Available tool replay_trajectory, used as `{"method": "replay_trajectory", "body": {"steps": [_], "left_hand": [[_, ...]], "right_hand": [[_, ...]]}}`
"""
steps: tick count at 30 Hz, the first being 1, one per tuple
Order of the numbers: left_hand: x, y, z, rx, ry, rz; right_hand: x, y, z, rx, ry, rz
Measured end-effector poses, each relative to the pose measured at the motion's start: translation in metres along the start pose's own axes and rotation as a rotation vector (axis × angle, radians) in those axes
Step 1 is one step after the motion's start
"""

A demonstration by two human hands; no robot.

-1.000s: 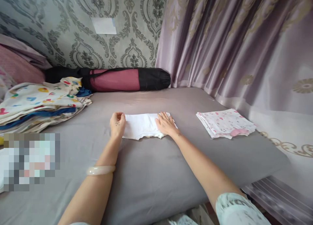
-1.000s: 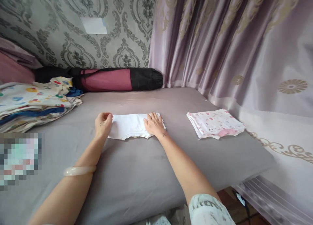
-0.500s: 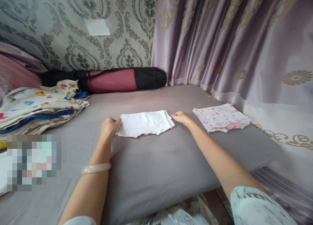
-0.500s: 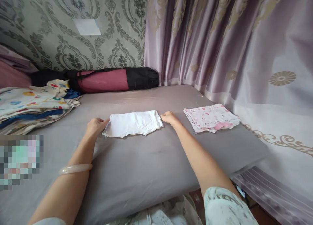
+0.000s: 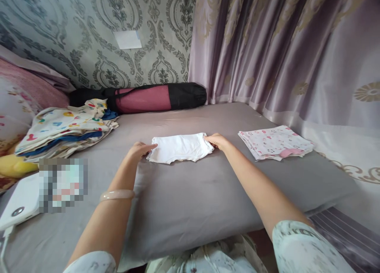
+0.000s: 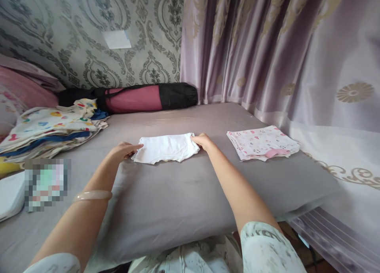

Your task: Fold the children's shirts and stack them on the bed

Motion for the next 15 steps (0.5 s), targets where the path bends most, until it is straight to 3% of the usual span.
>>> {"method": "replay_trajectory", "body": {"steps": [8,15], "left_hand": [[-0.013,-0.012,-0.005,-0.069,-0.016,-0.112],[-0.015,-0.010,0.000,-0.138,-0.062,-0.072]], "right_hand": [[-0.001,0.006,-0.007,-0.016,0.023,0.102],[0.003,0.001,-0.008,-0.051,0.020,0.156]]}}
Point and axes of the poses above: each hand's wrist, its own x-axis towards the middle knuckle, its own z-axis out of the back of the hand, y = z × x, the point moved 7 cm from there along x, towards the middle knuckle, and after that the axes turned 7 degrees about z, right-handed, at the moved point
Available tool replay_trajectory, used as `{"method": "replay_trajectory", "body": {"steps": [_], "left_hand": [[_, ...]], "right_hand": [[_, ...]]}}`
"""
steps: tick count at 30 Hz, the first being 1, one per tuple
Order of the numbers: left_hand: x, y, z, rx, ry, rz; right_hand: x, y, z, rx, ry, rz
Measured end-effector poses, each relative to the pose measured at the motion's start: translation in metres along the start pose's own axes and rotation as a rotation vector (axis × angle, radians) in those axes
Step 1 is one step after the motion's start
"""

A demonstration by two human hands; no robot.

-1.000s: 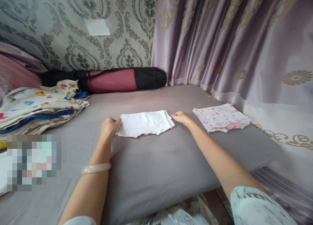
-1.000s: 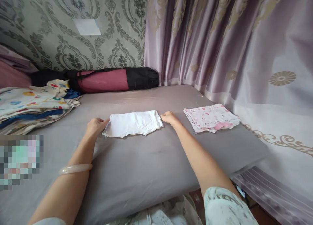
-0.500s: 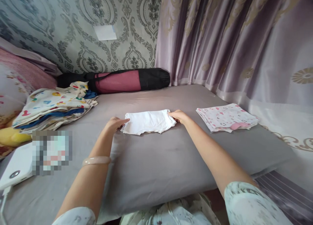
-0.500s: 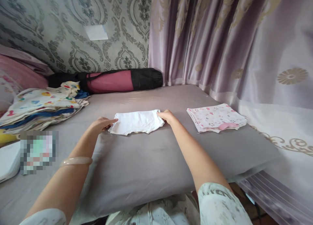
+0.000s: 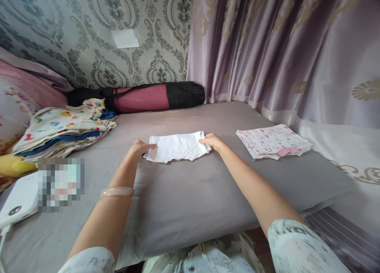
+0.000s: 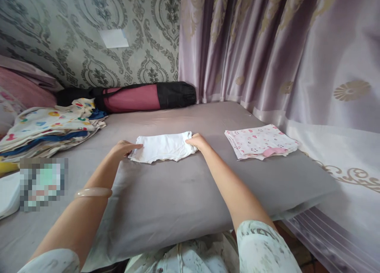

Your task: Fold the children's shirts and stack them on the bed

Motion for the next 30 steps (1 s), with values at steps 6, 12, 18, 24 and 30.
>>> {"method": "replay_trajectory", "body": {"steps": [6,12,18,24,30], "left_hand": [[-0.004,-0.015,0.000,0.097,0.042,-0.060],[-0.038,-0.054,-0.015,0.029,0.079,-0.195],[-0.085,-0.092,-0.088,-0.109,0.343,-0.308],[-0.127,-0.115,-0.170,-0.151,0.445,-0.316],[-0.150,-0.128,-0.234,-0.109,0.448,-0.424]], "right_hand": [[-0.009,0.004,0.004,0.019,-0.049,0.008],[-0.027,0.002,0.046,0.036,-0.099,0.010],[-0.046,-0.034,0.130,0.037,-0.220,-0.058],[-0.068,-0.070,0.213,-0.086,-0.350,-0.166],[-0.075,-0.097,0.270,-0.361,-0.396,-0.287]]}}
Point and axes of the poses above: each hand's wrist, its own x-axis towards the middle knuckle, its own z-axis out of the back of the hand, y = z × x, the point moved 7 cm from there along x, towards the middle knuckle, and after that the axes turned 7 degrees about z, right-handed, at the moved point
